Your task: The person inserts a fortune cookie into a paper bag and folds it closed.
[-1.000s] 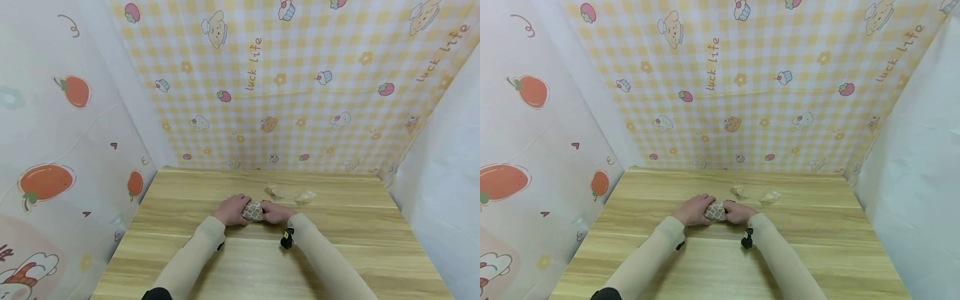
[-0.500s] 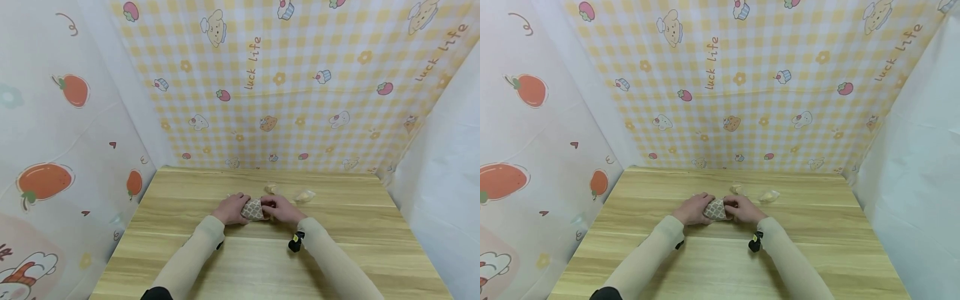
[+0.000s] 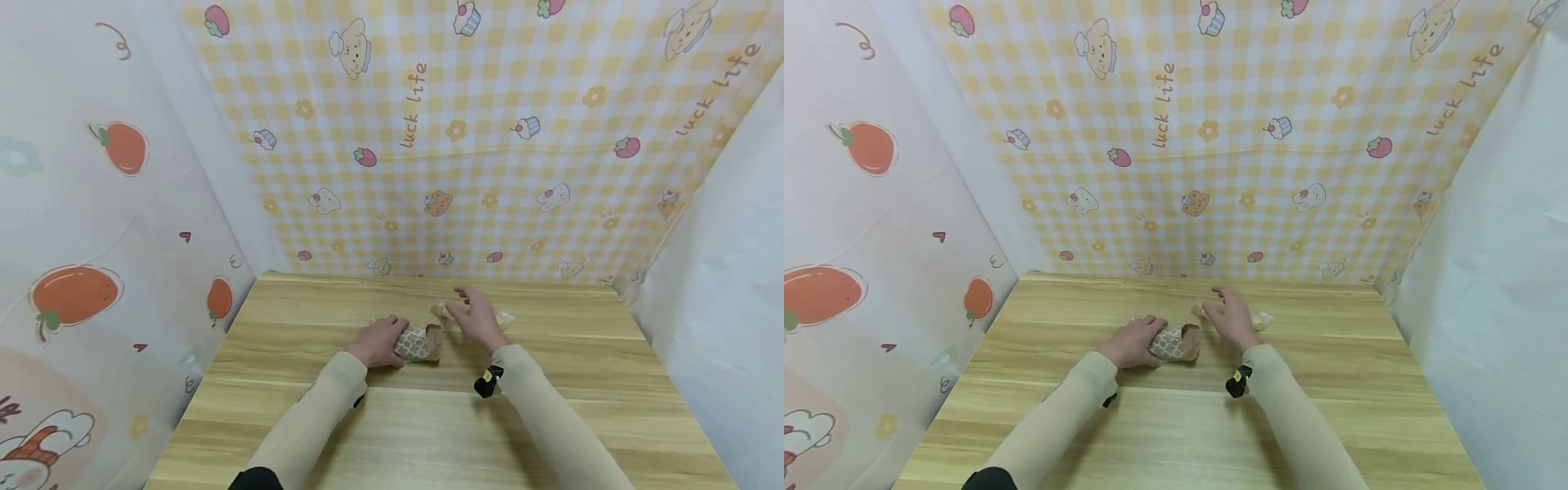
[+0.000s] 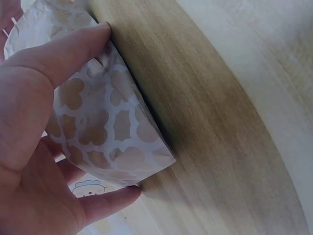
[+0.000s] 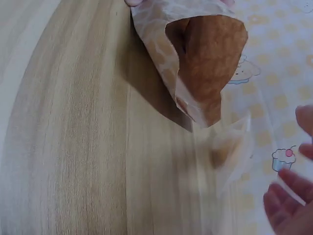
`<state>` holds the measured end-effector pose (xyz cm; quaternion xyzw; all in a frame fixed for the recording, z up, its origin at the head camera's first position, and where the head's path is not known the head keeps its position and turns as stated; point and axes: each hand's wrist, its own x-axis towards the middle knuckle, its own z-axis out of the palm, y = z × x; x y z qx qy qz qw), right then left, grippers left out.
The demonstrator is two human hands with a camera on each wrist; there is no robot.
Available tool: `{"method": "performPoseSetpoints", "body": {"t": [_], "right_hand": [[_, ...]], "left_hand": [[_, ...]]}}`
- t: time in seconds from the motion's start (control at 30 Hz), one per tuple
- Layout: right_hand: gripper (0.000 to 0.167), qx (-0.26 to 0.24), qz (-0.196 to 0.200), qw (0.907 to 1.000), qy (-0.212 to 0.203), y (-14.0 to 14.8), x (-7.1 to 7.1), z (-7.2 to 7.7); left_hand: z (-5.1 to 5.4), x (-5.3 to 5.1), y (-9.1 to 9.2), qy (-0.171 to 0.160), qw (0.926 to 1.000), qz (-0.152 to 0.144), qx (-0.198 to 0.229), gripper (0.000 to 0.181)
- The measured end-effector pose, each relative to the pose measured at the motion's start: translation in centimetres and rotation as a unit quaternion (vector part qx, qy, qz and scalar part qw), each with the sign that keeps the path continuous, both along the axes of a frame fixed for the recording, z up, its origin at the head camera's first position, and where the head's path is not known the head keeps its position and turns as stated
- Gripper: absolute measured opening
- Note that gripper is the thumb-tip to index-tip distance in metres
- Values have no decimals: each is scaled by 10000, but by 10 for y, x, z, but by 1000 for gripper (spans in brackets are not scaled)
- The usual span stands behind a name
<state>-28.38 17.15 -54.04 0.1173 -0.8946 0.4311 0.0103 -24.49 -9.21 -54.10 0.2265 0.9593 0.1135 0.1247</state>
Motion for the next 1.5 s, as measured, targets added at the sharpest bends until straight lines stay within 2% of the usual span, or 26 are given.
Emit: {"method": "performPoseSetpoints", "body": {"t": [0.23, 0.43, 0.63, 0.77, 1.03, 1.5], "right_hand": [[66, 753, -42, 9967, -289, -7, -10, -11], [61, 1024, 61, 9938, -421, -14, -13, -17], [53, 1278, 96, 9914, -270, -15, -13, -21], [51, 1256, 34, 9919, -192, -15, -12, -22], [49, 1145, -72, 9929, -323, -13, -10, -24], [41, 896, -145, 9959, 38, -10, -1, -12]], "left_hand": [[-1, 0, 0, 91, 9999, -68, -81, 85], [-1, 1, 1, 122, 9999, -58, -25, 85], [-2, 1, 1, 130, 9999, -33, -35, 85], [-3, 1, 2, 152, 9999, -13, -75, 85], [-3, 0, 1, 157, 9998, -10, -72, 84], [-2, 1, 1, 115, 9999, 9, -7, 85]]}}
